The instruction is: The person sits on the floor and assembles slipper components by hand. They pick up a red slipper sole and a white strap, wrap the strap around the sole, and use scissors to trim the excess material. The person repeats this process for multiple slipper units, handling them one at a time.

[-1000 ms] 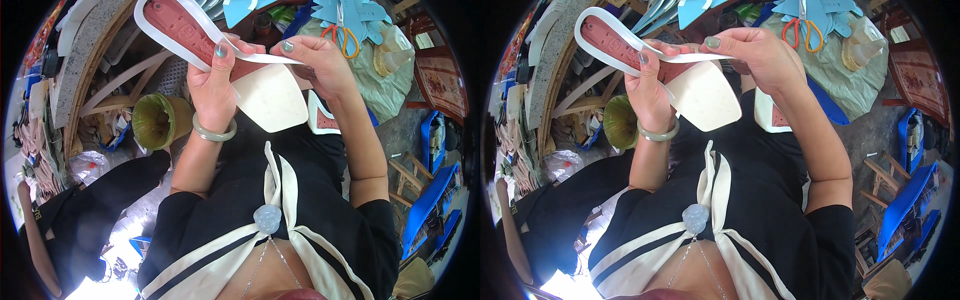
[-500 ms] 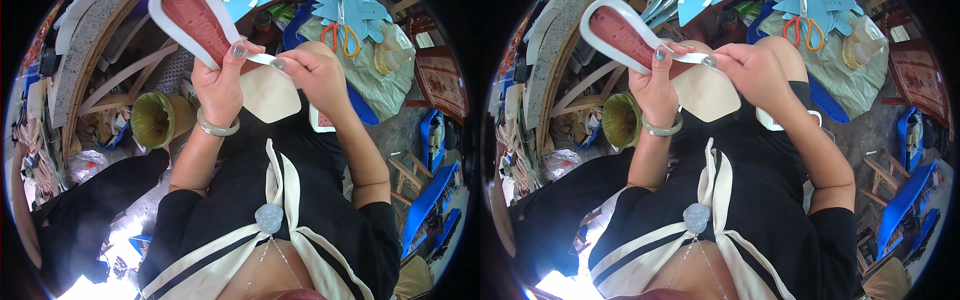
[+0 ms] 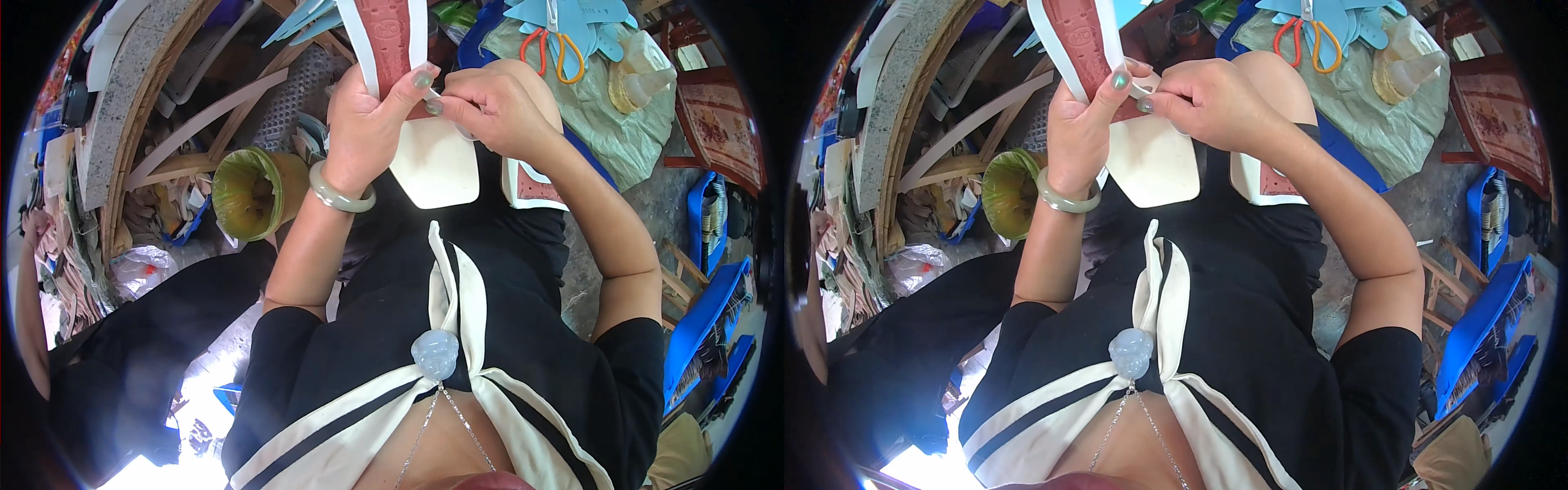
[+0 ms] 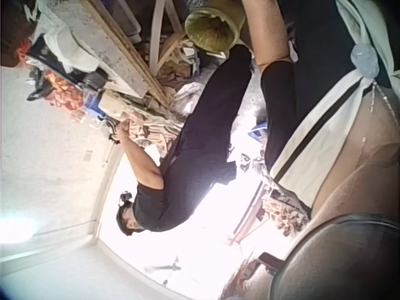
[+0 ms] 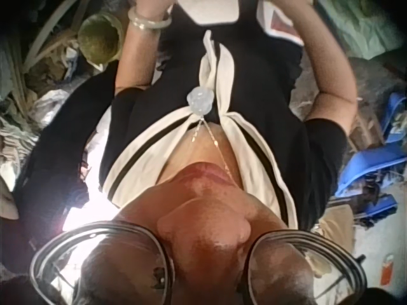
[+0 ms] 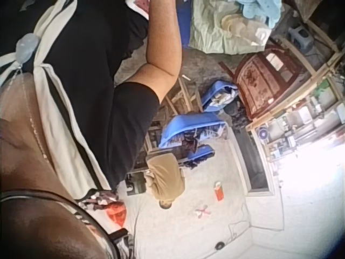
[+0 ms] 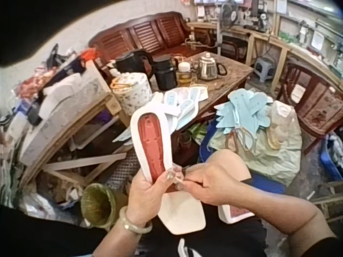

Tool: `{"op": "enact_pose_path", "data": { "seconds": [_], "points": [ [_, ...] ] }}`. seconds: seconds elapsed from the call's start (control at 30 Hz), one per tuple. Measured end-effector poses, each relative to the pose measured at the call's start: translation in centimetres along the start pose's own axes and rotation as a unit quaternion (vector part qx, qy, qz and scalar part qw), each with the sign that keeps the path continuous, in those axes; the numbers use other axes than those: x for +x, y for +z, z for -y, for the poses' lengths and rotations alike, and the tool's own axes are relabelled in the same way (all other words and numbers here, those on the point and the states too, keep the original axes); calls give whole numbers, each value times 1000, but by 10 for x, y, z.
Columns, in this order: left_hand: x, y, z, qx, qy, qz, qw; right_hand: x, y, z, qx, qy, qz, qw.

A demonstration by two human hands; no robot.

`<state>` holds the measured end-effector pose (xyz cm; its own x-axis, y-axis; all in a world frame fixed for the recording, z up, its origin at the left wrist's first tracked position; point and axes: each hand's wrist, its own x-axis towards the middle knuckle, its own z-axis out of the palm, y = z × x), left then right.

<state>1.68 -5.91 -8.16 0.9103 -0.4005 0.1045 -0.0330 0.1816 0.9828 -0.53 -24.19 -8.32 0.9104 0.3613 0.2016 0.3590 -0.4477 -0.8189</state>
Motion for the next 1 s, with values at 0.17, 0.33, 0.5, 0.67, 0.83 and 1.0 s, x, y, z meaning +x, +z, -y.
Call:
{"op": "enact_pose_path", "data": {
  "seconds": [0.17,0.33,0.5,0.67,0.83,1.0],
  "points": [
    [-2,-10,6,69,34,13,997,7,-4,13,21,129,19,991],
    [1,-8,6,149,75,-42,985,5,-4,1,186,195,3,963],
    [-9,-21,4,-35,4,94,995,12,7,-1,321,211,-3,923],
    [-8,-12,7,-186,-45,33,981,18,4,1,308,122,-38,943],
    [-8,-8,4,-237,-93,43,966,-3,-11,-14,187,52,-61,979],
    [-7,-2,2,-226,-129,68,963,-9,-10,-25,321,122,-113,932]
  ]
}}
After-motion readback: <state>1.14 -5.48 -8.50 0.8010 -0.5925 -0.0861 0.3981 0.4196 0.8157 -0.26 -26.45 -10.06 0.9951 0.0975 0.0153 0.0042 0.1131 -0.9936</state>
